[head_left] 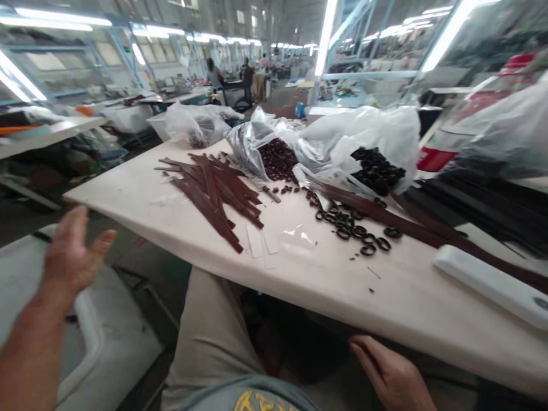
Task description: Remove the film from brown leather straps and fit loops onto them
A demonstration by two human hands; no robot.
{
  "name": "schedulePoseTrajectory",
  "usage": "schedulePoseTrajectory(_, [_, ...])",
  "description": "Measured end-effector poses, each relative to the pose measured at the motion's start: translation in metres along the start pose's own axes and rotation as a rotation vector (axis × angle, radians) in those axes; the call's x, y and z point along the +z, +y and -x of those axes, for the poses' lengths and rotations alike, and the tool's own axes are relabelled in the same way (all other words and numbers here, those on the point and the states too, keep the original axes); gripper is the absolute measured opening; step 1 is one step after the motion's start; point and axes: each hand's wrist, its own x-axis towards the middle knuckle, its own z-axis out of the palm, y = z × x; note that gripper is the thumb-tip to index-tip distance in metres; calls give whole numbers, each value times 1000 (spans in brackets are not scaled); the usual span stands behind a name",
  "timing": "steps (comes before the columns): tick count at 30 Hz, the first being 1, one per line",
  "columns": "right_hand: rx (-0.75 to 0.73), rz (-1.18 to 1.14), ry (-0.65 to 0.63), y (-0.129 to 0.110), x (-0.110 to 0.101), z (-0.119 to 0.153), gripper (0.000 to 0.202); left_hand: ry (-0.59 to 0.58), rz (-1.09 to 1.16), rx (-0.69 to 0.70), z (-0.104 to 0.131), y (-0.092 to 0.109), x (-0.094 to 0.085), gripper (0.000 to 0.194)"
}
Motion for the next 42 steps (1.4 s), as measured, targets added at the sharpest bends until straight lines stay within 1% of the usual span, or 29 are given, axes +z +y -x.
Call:
schedulePoseTrajectory(1, [-24,22,47,-5,-5,2,28,-153,50,65,8,30,20,77])
schedulePoseTrajectory(2, [-50,42,95,-9,-9,5,27,-241,110,165,16,62,38,76])
schedulePoseTrajectory(3, [-72,62,138,-11,-11,9,26,-347,181,282,23,95,52,80])
schedulePoseTrajectory(4, [-95,80,180,-12,-14,13,25,-397,257,401,30,127,64,86])
schedulePoseTrajectory(5, [-114,96,218,-12,-15,18,23,-469,310,481,35,156,74,88])
schedulePoseTrajectory(7, [-138,121,276,-11,-18,27,19,-600,357,609,37,204,90,90])
schedulePoseTrajectory(9, [-143,140,313,-10,-22,34,16,-651,358,661,31,238,103,87])
schedulePoseTrajectory(10, [-138,145,330,-10,-24,36,15,-655,354,681,28,250,109,86])
schedulePoseTrajectory(12, [-127,141,357,-14,-28,37,14,-650,345,726,23,267,121,83])
schedulePoseTrajectory(15, [-106,97,371,-21,-32,30,15,-662,302,797,25,280,142,80])
schedulePoseTrajectory(18, [-62,65,375,-26,-34,20,21,-638,259,859,32,282,161,79])
schedulePoseTrajectory(20, [-44,56,390,-27,-34,16,24,-610,244,886,35,281,168,77])
schedulePoseTrajectory(23, [-47,44,393,-28,-33,10,25,-612,233,895,35,279,168,76])
schedulePoseTrajectory(25, [-66,39,383,-27,-35,3,24,-592,259,878,34,279,166,74])
schedulePoseTrajectory(27, [-93,38,381,-25,-43,-7,21,-520,318,837,35,280,164,71])
schedulePoseTrajectory(29, [-106,41,390,-20,-55,-22,17,-418,400,778,39,281,164,69])
schedulePoseTrajectory(32, [-63,49,408,-9,-79,-56,12,-316,498,699,49,284,167,66])
schedulePoseTrajectory(34, [-13,75,412,2,-95,-86,12,-301,527,677,55,286,168,66])
schedulePoseTrajectory(36, [54,170,368,14,-107,-121,12,-298,553,659,58,288,168,66])
schedulePoseTrajectory(37, [102,253,328,21,-111,-139,12,-299,569,644,58,289,168,66])
schedulePoseTrajectory(39, [140,313,303,36,-113,-175,15,-302,604,610,58,289,167,65])
schedulePoseTrajectory(42, [209,385,276,57,-106,-219,19,-298,647,596,57,288,164,63])
